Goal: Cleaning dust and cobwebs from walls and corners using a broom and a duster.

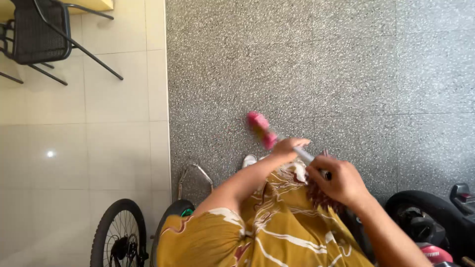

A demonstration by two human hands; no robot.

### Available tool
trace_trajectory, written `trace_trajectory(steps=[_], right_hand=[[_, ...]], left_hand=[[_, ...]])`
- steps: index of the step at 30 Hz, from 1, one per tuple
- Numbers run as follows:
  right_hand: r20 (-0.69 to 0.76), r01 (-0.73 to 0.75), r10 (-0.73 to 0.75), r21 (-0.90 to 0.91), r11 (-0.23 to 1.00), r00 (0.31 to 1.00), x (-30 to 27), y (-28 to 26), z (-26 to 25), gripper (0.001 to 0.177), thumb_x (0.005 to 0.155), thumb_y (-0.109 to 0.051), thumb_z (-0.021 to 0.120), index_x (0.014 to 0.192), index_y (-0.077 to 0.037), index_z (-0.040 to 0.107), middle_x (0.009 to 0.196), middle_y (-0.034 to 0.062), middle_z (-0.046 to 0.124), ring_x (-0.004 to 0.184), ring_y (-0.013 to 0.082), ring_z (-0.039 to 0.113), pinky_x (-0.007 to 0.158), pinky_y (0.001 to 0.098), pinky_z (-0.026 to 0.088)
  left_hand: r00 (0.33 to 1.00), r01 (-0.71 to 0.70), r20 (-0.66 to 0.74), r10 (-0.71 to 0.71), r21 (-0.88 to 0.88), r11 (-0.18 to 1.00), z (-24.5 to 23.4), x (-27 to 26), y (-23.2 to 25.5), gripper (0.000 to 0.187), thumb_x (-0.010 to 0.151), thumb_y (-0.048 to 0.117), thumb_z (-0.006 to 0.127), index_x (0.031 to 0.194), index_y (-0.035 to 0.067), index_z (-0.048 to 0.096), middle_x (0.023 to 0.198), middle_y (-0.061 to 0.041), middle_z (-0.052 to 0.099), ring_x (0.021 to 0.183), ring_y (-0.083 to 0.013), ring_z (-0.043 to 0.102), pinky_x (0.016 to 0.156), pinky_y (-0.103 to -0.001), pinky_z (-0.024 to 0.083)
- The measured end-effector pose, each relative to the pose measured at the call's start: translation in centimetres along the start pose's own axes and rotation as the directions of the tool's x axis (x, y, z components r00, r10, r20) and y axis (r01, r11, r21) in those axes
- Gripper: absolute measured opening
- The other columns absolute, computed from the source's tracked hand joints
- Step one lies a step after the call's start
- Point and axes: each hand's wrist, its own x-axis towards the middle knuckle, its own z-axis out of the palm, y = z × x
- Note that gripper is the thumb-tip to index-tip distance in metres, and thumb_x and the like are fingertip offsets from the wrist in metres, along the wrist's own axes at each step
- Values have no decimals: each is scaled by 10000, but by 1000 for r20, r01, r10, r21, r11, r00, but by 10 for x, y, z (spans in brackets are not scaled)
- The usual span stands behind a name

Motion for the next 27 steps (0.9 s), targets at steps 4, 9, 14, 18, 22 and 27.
trace_trajectory(steps=[4,9,14,18,22,27], right_hand=[[-131,134,-160,-188,973,978,33,18,13,194,884,-303,737,867,-111,711,770,95,694,634,329,670,577,433,522],[236,668,-628,-178,723,742,18,-9,15,207,787,-241,779,736,-103,634,686,56,671,588,270,659,557,420,531],[65,724,-771,305,619,633,-1,-64,-38,140,836,-199,787,825,-98,691,884,46,770,773,214,774,676,371,610],[89,316,-368,355,880,925,61,-16,63,103,889,-139,757,911,-47,796,925,83,815,893,230,757,832,398,579],[-10,324,-350,405,855,937,89,-12,108,122,902,-139,767,945,-28,794,960,91,808,947,231,734,878,396,550],[40,95,-90,-158,983,995,95,-98,41,170,854,-317,733,913,-158,740,786,82,724,695,297,706,642,432,554]], left_hand=[[981,-108,-168,101,-29,994,15,75,-19,390,976,403,591,1348,301,653,1127,-43,723,857,-231,717,714,-384,604],[827,-414,-332,453,186,891,-5,42,-26,334,853,419,772,802,110,657,846,-82,694,820,-292,677,738,-452,558],[925,-337,-108,363,204,919,-58,-68,-43,360,1006,406,693,804,114,634,750,-91,678,635,-269,658,618,-411,560],[949,-304,-52,310,91,948,-124,-117,-111,296,870,196,641,1141,267,737,956,-48,787,825,-271,763,729,-378,604],[989,-134,-11,146,331,934,-117,-71,-192,459,852,148,669,1267,335,723,1106,-53,770,1004,-272,736,823,-418,565],[967,-221,-92,238,162,962,-105,36,-95,321,1024,344,582,1326,393,680,1046,5,734,920,-207,712,877,-429,537]])
